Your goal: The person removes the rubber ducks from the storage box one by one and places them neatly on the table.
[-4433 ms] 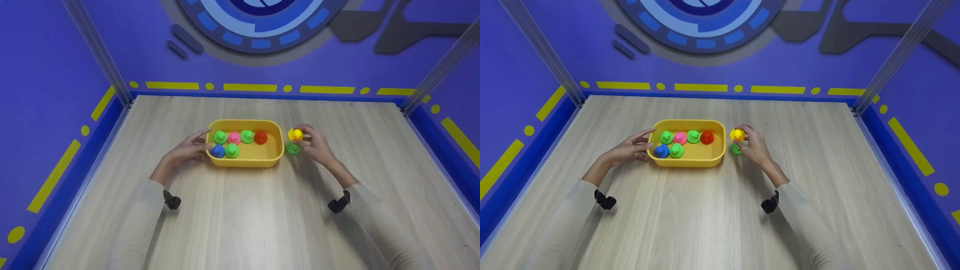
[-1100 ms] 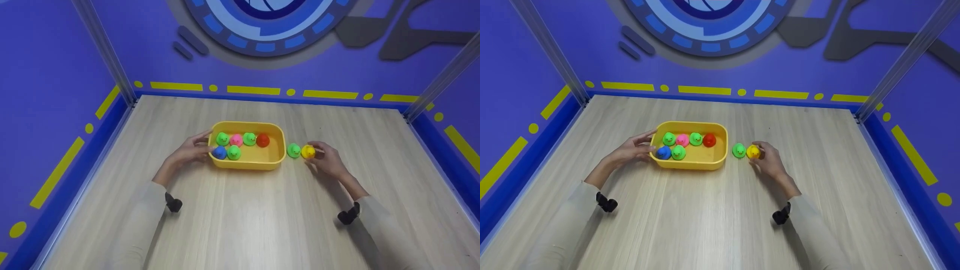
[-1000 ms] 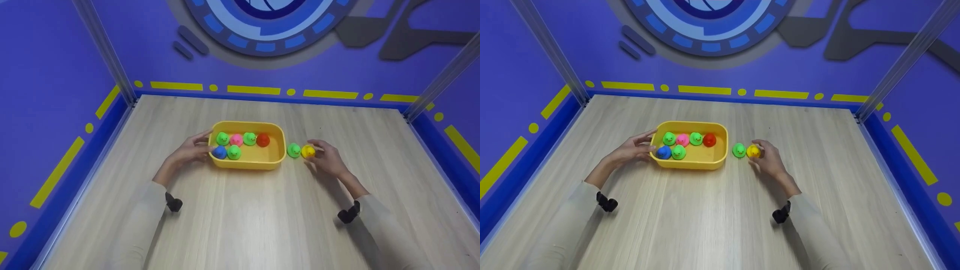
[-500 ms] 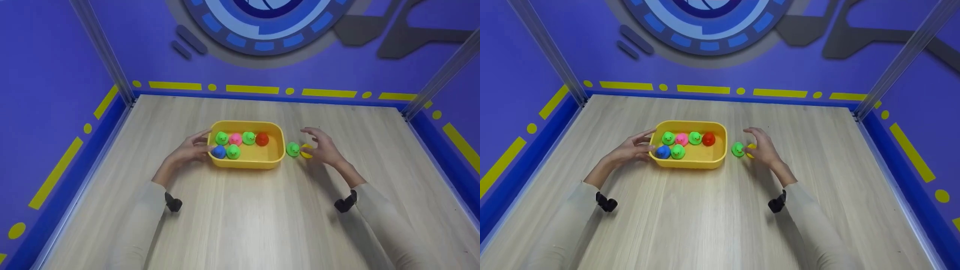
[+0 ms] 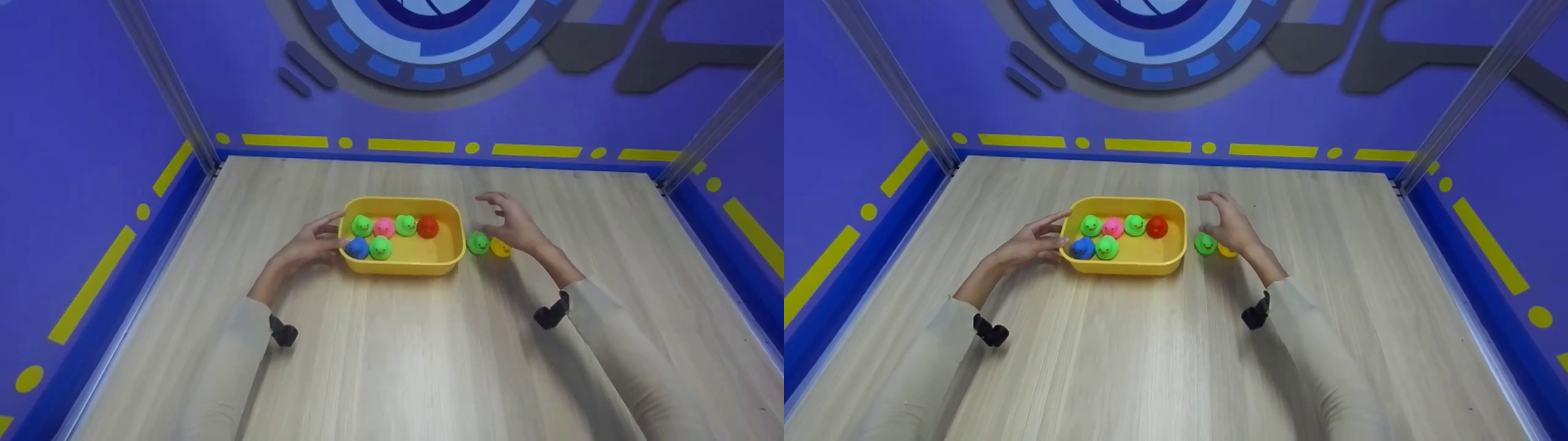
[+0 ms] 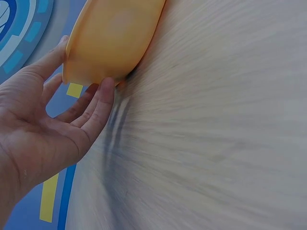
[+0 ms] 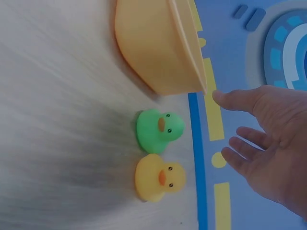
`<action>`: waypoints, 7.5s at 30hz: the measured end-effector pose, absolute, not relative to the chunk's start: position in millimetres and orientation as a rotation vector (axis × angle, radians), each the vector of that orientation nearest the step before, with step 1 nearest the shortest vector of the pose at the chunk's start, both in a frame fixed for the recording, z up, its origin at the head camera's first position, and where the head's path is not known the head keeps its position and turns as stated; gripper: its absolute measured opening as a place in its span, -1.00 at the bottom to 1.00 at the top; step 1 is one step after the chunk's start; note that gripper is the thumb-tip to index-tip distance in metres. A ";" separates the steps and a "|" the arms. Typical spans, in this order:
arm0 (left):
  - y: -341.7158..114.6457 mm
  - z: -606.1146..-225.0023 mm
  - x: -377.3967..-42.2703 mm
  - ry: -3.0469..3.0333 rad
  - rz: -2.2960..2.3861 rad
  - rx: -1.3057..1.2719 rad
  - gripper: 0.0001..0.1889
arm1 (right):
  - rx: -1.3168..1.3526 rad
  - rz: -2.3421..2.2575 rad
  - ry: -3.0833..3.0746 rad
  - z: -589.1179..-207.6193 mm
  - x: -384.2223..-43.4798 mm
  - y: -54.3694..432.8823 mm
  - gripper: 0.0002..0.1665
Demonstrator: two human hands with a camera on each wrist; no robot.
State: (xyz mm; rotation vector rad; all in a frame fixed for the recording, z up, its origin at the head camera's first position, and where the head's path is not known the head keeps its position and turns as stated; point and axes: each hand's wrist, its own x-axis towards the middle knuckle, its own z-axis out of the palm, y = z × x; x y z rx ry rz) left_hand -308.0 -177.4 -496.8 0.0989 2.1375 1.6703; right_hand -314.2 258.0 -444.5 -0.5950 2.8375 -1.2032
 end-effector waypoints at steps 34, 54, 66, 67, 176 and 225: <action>-179.3 -498.6 -307.5 2.128 1.685 0.120 -0.17 | -0.902 -1.097 2.566 -438.8 -339.3 158.5 -0.47; -178.9 -499.6 -308.8 2.092 1.715 0.110 -0.19 | -0.942 -0.781 2.387 -452.4 -339.1 112.2 -0.49; -179.1 -499.3 -308.1 2.088 1.708 0.119 -0.23 | -1.004 -0.673 2.486 -467.6 -329.0 98.1 -0.51; -178.9 -499.7 -308.0 2.092 1.704 0.119 -0.22 | -1.003 -0.671 2.492 -469.0 -328.5 97.9 -0.54; -179.3 -500.0 -307.7 2.150 1.649 0.178 -0.19 | -0.509 -1.469 2.752 -451.4 -286.6 277.8 -0.46; -174.0 -493.3 -305.7 1.998 1.723 0.024 -0.18 | -0.265 -1.252 2.903 -490.6 -273.0 361.2 -0.45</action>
